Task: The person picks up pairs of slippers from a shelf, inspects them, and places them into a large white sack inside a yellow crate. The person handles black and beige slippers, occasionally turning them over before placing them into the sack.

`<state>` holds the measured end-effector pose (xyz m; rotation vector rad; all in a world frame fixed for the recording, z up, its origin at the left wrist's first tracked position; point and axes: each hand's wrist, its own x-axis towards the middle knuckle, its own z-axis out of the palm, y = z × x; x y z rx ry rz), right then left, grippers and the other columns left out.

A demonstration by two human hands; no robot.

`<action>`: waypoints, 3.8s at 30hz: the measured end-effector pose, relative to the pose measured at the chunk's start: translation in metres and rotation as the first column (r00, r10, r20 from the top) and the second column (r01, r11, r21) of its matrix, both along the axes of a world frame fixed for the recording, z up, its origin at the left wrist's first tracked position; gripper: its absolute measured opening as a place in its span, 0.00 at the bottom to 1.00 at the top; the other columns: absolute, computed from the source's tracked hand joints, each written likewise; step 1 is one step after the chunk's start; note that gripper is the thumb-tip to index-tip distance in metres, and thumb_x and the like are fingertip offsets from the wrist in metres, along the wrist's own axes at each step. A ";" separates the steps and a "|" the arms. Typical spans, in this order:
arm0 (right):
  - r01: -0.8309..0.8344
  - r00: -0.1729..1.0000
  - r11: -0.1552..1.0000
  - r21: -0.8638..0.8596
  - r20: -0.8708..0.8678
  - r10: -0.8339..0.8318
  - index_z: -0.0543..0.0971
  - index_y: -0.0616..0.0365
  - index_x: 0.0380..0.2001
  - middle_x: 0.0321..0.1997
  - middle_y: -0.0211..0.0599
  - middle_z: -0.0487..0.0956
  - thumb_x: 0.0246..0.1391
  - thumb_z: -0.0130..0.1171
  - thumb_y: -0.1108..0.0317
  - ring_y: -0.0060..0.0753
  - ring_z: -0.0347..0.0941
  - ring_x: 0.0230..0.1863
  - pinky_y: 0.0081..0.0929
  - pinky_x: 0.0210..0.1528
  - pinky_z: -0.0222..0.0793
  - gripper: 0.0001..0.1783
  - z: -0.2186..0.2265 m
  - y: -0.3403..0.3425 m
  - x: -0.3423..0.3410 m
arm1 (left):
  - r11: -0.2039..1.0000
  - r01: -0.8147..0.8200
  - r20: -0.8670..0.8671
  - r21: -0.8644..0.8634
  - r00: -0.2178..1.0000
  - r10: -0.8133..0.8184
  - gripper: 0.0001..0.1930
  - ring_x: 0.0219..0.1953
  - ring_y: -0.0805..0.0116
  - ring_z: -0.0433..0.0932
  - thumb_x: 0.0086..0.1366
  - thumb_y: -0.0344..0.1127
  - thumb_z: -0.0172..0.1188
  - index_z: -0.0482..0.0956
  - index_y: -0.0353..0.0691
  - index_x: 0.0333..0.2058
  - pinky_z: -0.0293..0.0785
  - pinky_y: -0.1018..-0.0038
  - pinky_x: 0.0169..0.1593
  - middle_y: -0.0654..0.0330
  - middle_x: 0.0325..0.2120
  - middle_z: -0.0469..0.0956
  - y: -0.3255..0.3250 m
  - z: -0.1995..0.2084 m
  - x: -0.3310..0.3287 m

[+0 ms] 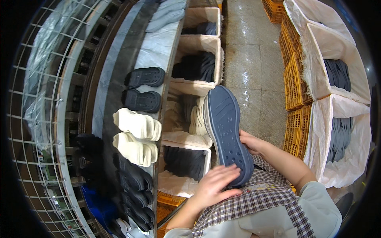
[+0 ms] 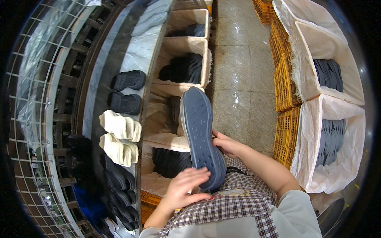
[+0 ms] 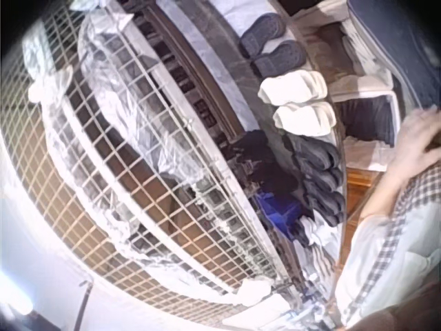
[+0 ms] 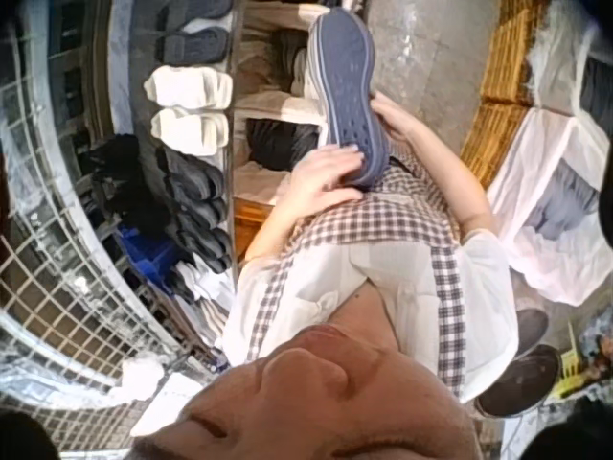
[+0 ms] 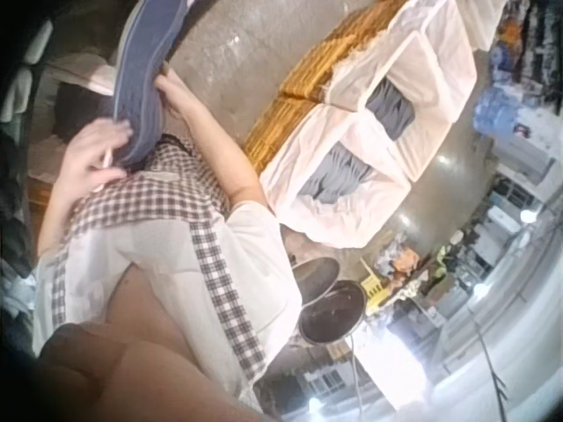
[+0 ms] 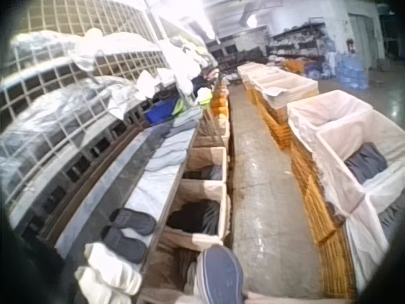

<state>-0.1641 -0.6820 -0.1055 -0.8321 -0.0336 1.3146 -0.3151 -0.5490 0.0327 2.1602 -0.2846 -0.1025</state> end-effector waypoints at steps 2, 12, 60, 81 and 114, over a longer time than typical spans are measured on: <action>-0.029 0.997 0.998 -0.055 0.067 0.033 0.43 0.62 0.65 0.63 0.49 0.57 0.43 0.51 0.72 0.37 0.55 0.64 0.29 0.64 0.53 0.46 -0.009 -0.011 0.002 | 0.936 -0.253 0.053 -0.244 0.960 0.273 0.41 0.61 0.54 0.62 0.47 0.47 0.70 0.63 0.34 0.57 0.55 0.60 0.62 0.47 0.56 0.64 0.015 -0.030 0.014; 0.175 0.984 0.983 -0.052 0.043 -0.173 0.40 0.60 0.66 0.69 0.43 0.48 0.53 0.49 0.42 0.40 0.43 0.69 0.36 0.68 0.36 0.50 -0.075 -0.026 0.005 | 0.042 -0.880 -0.879 -0.473 0.468 -0.095 0.37 0.47 0.53 0.74 0.55 0.32 0.61 0.51 0.38 0.61 0.76 0.64 0.48 0.49 0.49 0.69 0.020 -0.213 0.091; 0.277 0.943 0.798 -0.535 0.309 -0.120 0.71 0.62 0.42 0.35 0.25 0.72 0.55 0.55 0.72 0.17 0.65 0.35 0.16 0.40 0.64 0.11 -0.238 -0.068 -0.068 | 0.995 -0.041 -0.162 -0.092 0.986 0.026 0.21 0.44 0.54 0.75 0.53 0.31 0.62 0.69 0.38 0.46 0.72 0.63 0.46 0.53 0.47 0.73 0.027 -0.195 0.031; 0.036 0.787 0.807 -0.589 0.515 0.341 0.71 0.62 0.37 0.30 0.30 0.73 0.54 0.53 0.71 0.22 0.69 0.32 0.21 0.36 0.66 0.08 -0.106 0.024 -0.167 | -0.187 -0.743 -0.068 -0.642 -0.188 0.980 0.26 0.40 0.66 0.74 0.64 0.36 0.52 0.57 0.42 0.59 0.72 0.73 0.38 0.57 0.47 0.68 0.506 -0.036 -0.321; 0.248 0.686 0.460 -0.853 0.490 0.538 0.73 0.63 0.37 0.36 0.44 0.75 0.49 0.59 0.69 0.40 0.73 0.35 0.33 0.39 0.69 0.13 -0.056 -0.011 -0.298 | -0.580 -0.387 -0.617 -0.717 -0.035 0.787 0.40 0.59 0.57 0.57 0.53 0.56 0.61 0.57 0.48 0.61 0.63 0.60 0.54 0.54 0.60 0.56 0.695 -0.098 -0.158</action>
